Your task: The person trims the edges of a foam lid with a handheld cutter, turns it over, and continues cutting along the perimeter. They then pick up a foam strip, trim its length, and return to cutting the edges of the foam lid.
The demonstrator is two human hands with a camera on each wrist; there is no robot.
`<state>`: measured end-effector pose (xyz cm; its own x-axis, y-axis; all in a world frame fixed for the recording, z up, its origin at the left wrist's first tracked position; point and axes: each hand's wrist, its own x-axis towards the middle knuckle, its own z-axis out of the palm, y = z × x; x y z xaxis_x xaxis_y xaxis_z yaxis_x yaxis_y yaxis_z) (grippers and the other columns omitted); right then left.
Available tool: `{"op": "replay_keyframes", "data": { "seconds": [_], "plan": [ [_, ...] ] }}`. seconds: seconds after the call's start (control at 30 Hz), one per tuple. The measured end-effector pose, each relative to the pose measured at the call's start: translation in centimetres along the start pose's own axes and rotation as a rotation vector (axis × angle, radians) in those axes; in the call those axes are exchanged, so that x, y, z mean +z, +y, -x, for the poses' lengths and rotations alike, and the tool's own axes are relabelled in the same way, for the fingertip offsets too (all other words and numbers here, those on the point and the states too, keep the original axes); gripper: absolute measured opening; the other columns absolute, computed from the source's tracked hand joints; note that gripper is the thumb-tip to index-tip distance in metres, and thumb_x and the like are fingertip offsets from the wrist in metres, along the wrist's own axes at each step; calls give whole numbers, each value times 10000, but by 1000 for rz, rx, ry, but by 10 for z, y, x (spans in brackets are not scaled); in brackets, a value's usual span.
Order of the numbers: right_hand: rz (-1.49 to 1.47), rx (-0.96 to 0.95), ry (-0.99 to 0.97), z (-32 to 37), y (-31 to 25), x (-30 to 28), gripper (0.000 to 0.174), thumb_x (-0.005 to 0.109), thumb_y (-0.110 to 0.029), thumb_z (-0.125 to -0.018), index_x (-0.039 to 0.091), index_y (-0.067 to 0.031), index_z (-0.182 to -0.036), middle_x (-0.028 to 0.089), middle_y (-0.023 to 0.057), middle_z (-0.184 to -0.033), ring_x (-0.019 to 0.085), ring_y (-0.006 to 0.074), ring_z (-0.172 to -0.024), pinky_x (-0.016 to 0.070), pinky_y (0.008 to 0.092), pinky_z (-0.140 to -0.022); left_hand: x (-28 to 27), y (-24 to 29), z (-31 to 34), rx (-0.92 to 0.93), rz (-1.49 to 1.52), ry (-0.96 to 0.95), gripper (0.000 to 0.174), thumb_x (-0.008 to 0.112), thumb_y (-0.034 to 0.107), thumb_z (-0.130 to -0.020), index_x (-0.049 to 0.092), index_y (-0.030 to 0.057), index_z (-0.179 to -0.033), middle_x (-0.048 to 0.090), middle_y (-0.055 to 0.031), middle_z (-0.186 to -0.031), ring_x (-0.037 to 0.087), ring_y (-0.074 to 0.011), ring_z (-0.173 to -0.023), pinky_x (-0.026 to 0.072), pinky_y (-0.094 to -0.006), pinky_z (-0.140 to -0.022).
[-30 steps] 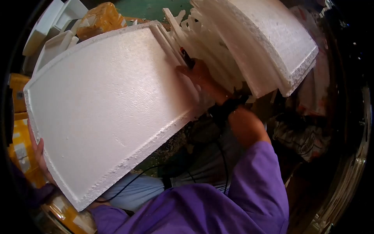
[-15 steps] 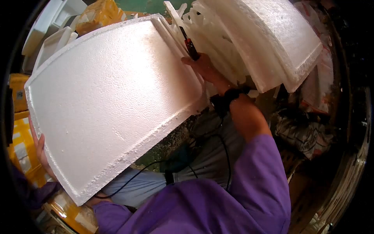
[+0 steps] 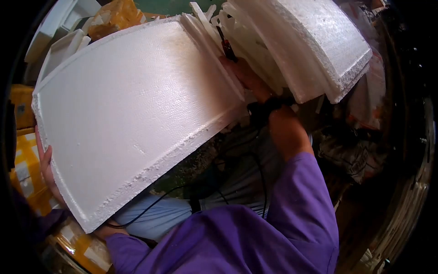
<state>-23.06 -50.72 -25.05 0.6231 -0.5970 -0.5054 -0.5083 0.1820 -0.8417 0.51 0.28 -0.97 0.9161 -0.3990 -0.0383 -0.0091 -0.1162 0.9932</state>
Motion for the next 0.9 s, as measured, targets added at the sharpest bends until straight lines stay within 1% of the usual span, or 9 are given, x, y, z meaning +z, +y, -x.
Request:
{"op": "replay_keyframes", "data": {
  "seconds": [0.1, 0.17, 0.23, 0.37, 0.53, 0.63, 0.73, 0.83, 0.9],
  "plan": [
    [36, -90, 39, -5, 6, 3, 697, 672, -619, -896, 692, 40, -1122, 693, 78, -890, 610, 168, -730, 493, 308, -664, -9, -1, -6, 17, 11, -45, 766, 501, 206, -944, 170, 179, -1633, 325, -183, -1599, 471, -364, -1370, 438, -493, -1124],
    [1, -132, 35, -10, 11, 0, 680, 658, -607, -913, 686, 28, -1155, 698, 75, -929, 619, 168, -763, 499, 300, -692, -5, 2, -4, 11, 34, -45, 781, 508, 270, -926, 180, 200, -1630, 304, -174, -1610, 437, -374, -1393, 430, -519, -1122],
    [-102, -134, 14, 10, -3, 1, 637, 642, -580, -939, 678, 9, -1181, 693, 57, -973, 623, 152, -803, 499, 287, -721, 13, 5, -1, -2, 44, -4, 825, 526, 416, -886, 202, 240, -1624, 265, -158, -1629, 386, -395, -1426, 416, -561, -1118],
    [-230, -127, 4, 17, -13, -4, 606, 631, -566, -956, 674, -5, -1180, 688, 43, -985, 622, 142, -814, 500, 287, -726, -7, -5, -4, 42, 126, -70, 767, 528, 222, -949, 182, 168, -1632, 315, -161, -1612, 414, -355, -1408, 401, -479, -1141],
    [-345, -112, -1, 14, -8, -7, 589, 625, -565, -961, 673, -12, -1157, 684, 34, -968, 619, 138, -799, 502, 297, -708, 11, 6, 4, 45, 129, -51, 752, 522, 216, -955, 192, 163, -1629, 309, -157, -1615, 417, -354, -1398, 375, -470, -1153],
    [-390, -99, -2, 17, -4, -6, 579, 621, -564, -964, 673, -16, -1143, 681, 28, -958, 618, 135, -790, 503, 303, -698, 63, 24, 32, 14, 163, 123, 758, 500, 317, -934, 230, 138, -1619, 302, -164, -1609, 370, -341, -1425, 328, -436, -1167],
    [-440, -81, 1, 12, 3, -5, 569, 617, -563, -967, 673, -20, -1129, 679, 23, -948, 616, 133, -781, 503, 310, -687, 74, 41, 38, -13, 246, 136, 758, 510, 284, -931, 234, 121, -1617, 310, -162, -1605, 373, -327, -1424, 310, -427, -1177],
    [-426, -128, -9, -4, 34, -6, 577, 618, -581, -960, 674, -22, -1092, 674, 16, -899, 613, 137, -737, 503, 330, -651, 6, 23, 6, -42, 284, -90, 754, 521, 201, -953, 192, 160, -1631, 320, -164, -1615, 406, -350, -1405, 354, -462, -1157],
    [-86, -103, 119, -6, 37, -18, 584, 627, -595, -946, 673, -18, -1017, 664, 40, -821, 610, 172, -675, 490, 361, -609, -1, 17, -2, 19, 193, -65, 760, 530, 189, -948, 199, 147, -1630, 307, -160, -1625, 393, -342, -1417, 326, -454, -1174]
  ]
}}
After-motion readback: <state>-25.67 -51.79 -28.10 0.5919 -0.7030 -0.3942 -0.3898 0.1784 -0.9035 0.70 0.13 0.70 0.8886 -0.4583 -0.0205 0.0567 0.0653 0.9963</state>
